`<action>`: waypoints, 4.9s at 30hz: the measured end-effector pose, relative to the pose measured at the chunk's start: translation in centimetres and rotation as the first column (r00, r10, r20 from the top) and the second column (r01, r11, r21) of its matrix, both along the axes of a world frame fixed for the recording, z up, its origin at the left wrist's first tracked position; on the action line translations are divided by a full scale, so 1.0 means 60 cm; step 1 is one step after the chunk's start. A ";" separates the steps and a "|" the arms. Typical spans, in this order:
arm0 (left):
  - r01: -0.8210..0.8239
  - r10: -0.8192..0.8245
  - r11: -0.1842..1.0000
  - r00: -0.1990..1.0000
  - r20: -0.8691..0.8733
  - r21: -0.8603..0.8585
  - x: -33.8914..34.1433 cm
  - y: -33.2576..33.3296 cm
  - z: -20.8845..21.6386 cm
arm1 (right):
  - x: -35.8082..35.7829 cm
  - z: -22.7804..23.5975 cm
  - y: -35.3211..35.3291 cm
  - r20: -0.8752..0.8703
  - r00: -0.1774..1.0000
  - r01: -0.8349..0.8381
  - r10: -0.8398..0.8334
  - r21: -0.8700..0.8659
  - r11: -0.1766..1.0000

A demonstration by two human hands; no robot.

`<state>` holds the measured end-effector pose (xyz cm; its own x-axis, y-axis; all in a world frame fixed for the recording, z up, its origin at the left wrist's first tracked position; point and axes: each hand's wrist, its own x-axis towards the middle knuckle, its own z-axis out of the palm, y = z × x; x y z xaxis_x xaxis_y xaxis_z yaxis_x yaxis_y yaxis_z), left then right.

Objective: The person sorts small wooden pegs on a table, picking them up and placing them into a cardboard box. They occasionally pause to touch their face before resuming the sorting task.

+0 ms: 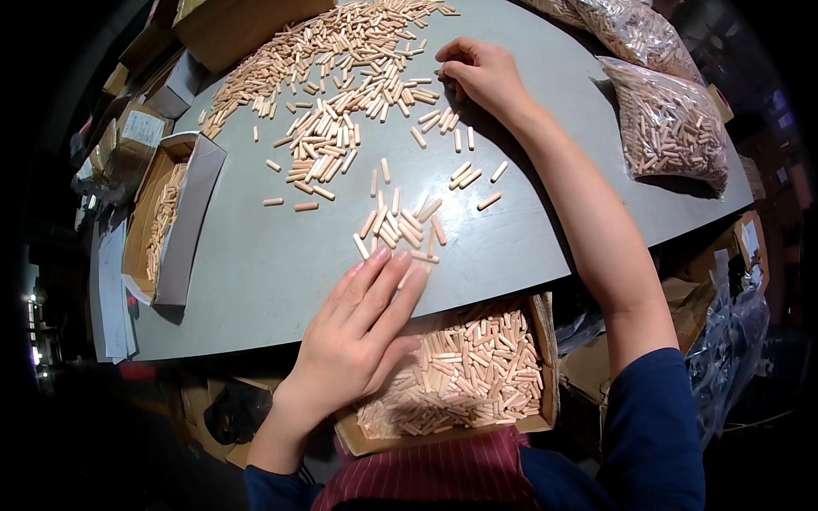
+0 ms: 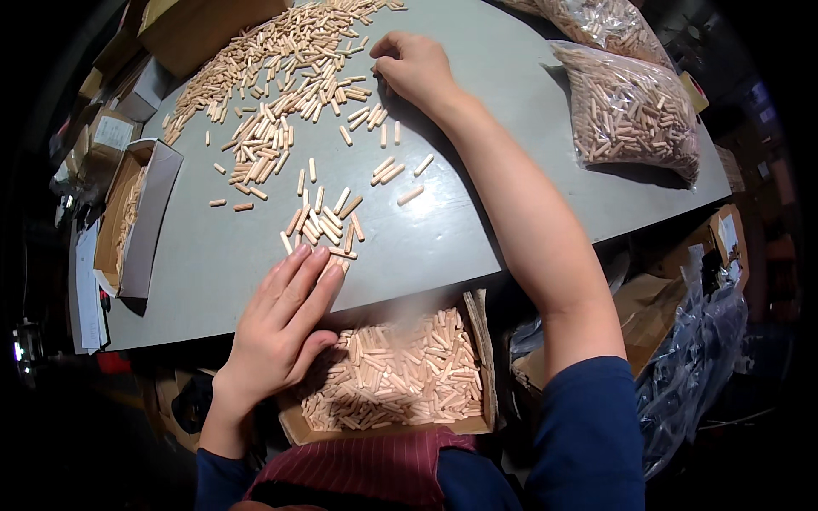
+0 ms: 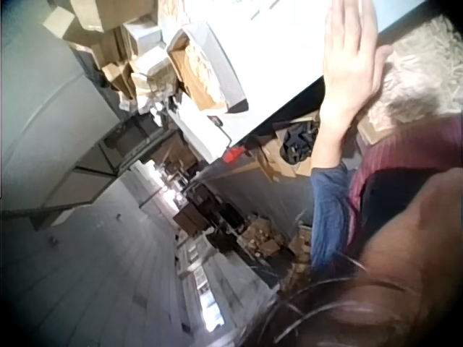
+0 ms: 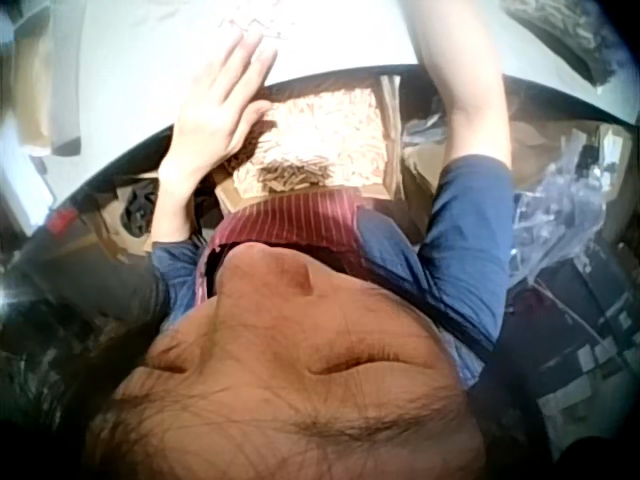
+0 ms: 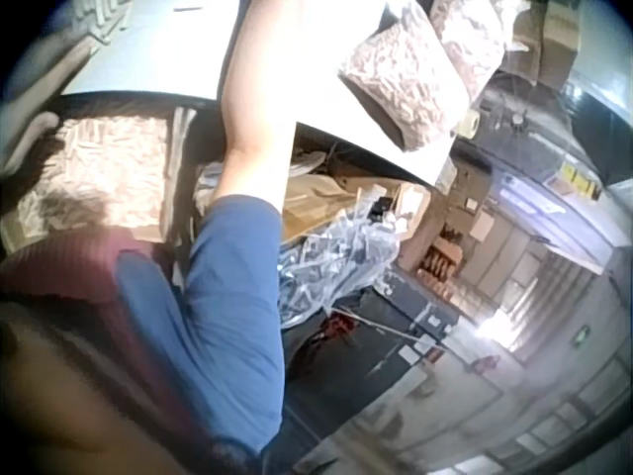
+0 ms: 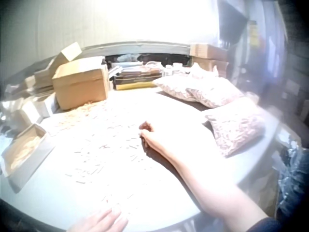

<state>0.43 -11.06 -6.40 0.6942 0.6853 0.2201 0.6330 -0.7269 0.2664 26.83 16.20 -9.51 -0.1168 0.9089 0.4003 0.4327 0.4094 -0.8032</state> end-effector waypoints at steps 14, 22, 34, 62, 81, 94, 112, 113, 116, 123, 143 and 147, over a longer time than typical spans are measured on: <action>-0.043 0.092 0.986 0.943 0.318 -0.160 -0.026 0.027 0.020 | 0.000 0.004 -0.002 0.094 0.995 0.032 -0.037 0.055 0.998; -0.054 0.051 0.998 0.981 -0.188 -0.012 0.026 0.068 0.014 | -0.010 0.000 -0.003 0.064 0.996 0.056 -0.060 0.067 0.996; 0.128 -0.149 0.981 0.979 -0.141 -0.146 -0.031 0.026 0.026 | -0.008 -0.010 0.005 0.090 0.991 0.084 -0.096 0.136 0.987; 0.135 0.299 0.788 0.768 0.566 -0.600 -0.010 0.100 0.011 | 0.001 -0.015 0.016 0.093 0.993 0.061 -0.073 0.130 0.990; 0.289 0.021 0.777 0.876 0.482 -0.559 0.027 0.150 0.015 | -0.010 -0.008 0.010 0.130 0.985 0.089 -0.109 0.152 0.984; 0.541 -0.376 0.735 0.827 0.418 -0.410 0.016 0.026 0.027 | -0.016 -0.005 0.008 0.166 0.977 0.104 -0.132 0.171 0.980; -0.079 0.043 0.953 0.991 0.129 0.292 0.135 0.183 0.005 | -0.016 -0.007 -0.004 0.163 0.979 0.091 -0.118 0.168 0.982; -0.070 0.036 0.980 0.983 0.180 0.189 0.127 0.176 0.010 | -0.022 -0.006 -0.002 0.178 0.977 0.082 -0.115 0.179 0.980; -0.018 0.048 0.994 0.954 0.296 -0.104 0.090 0.158 0.022 | -0.025 -0.005 -0.007 0.154 0.983 0.075 -0.099 0.157 0.985; -0.515 0.422 0.857 0.697 0.580 -0.005 -0.132 0.177 0.103 | -0.011 -0.007 -0.001 0.170 0.981 0.065 -0.093 0.162 0.985; -0.226 0.229 0.973 0.970 -0.075 0.044 -0.048 0.280 -0.024 | -0.013 -0.010 0.000 0.036 0.992 0.119 -0.124 0.116 0.986; -0.089 0.095 0.994 0.989 -0.118 0.055 0.002 0.230 -0.006 | -0.020 -0.009 -0.002 0.092 0.987 0.107 -0.128 0.210 0.972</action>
<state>0.56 2.75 -6.77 0.6520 0.7378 0.1745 0.7231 -0.6744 0.1496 25.65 16.09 -10.03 -0.0651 0.8195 0.5694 0.5647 0.5007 -0.6560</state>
